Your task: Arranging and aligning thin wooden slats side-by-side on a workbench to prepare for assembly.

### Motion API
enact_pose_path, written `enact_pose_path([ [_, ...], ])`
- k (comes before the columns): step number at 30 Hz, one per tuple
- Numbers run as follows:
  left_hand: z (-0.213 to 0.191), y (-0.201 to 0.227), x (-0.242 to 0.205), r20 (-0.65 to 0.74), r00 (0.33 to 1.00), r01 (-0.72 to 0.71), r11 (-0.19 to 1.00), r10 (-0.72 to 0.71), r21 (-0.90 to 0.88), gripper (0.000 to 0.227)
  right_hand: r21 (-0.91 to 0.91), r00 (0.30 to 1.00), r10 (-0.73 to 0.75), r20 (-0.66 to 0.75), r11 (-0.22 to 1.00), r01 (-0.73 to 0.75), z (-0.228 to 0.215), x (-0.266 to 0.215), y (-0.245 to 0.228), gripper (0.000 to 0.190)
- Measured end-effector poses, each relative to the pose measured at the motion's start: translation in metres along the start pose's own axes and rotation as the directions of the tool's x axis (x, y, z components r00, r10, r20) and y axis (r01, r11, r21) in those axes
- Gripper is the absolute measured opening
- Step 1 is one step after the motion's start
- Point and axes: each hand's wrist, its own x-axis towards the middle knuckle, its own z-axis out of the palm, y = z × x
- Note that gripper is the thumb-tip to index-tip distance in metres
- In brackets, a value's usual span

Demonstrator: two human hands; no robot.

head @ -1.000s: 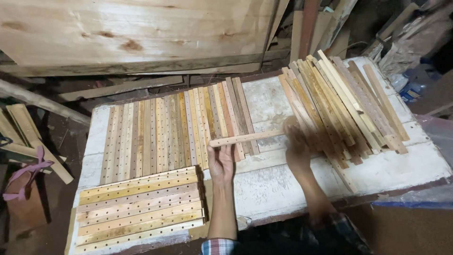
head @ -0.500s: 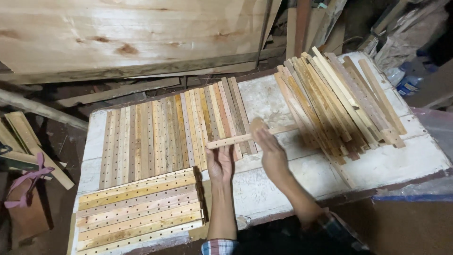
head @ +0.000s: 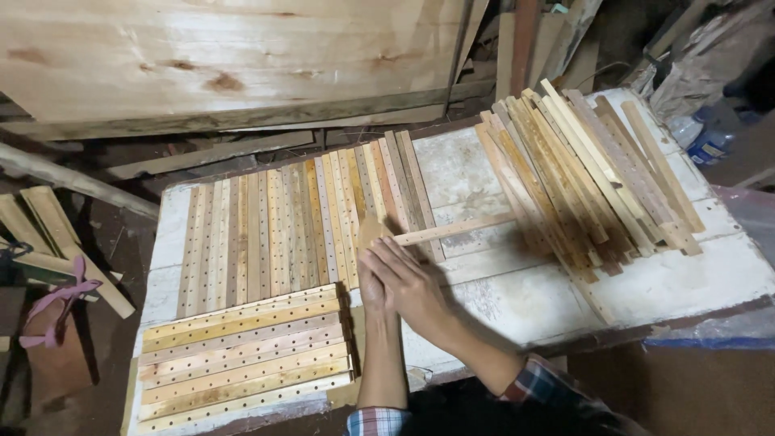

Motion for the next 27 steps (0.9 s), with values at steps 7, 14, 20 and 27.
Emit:
enact_pose_path([
  [7, -0.065, 0.004, 0.03, -0.075, 0.98, -0.184, 0.983, 0.184, 0.008, 0.037, -0.212, 0.992, 0.103, -0.077, 0.97, -0.118, 0.023, -0.027, 0.122, 0.055],
  [14, 0.007, -0.006, 0.006, -0.06, 0.979, -0.195, 0.981, 0.194, 0.004, 0.03, -0.014, 0.998, -0.014, -0.056, 1.0, 0.014, 0.016, 0.0, -0.001, 0.05],
  [20, -0.006, -0.003, 0.009, -0.053, 0.983, -0.172, 0.984, 0.174, 0.034, 0.02, 0.047, 0.976, -0.158, -0.15, 0.985, 0.166, -0.004, 0.01, -0.026, 0.05],
  [27, -0.024, 0.005, 0.017, -0.076, 0.981, -0.179, 0.984, 0.178, -0.011, 0.022, -0.091, 0.933, 0.356, 0.058, 0.932, -0.351, 0.017, -0.028, 0.143, 0.059],
])
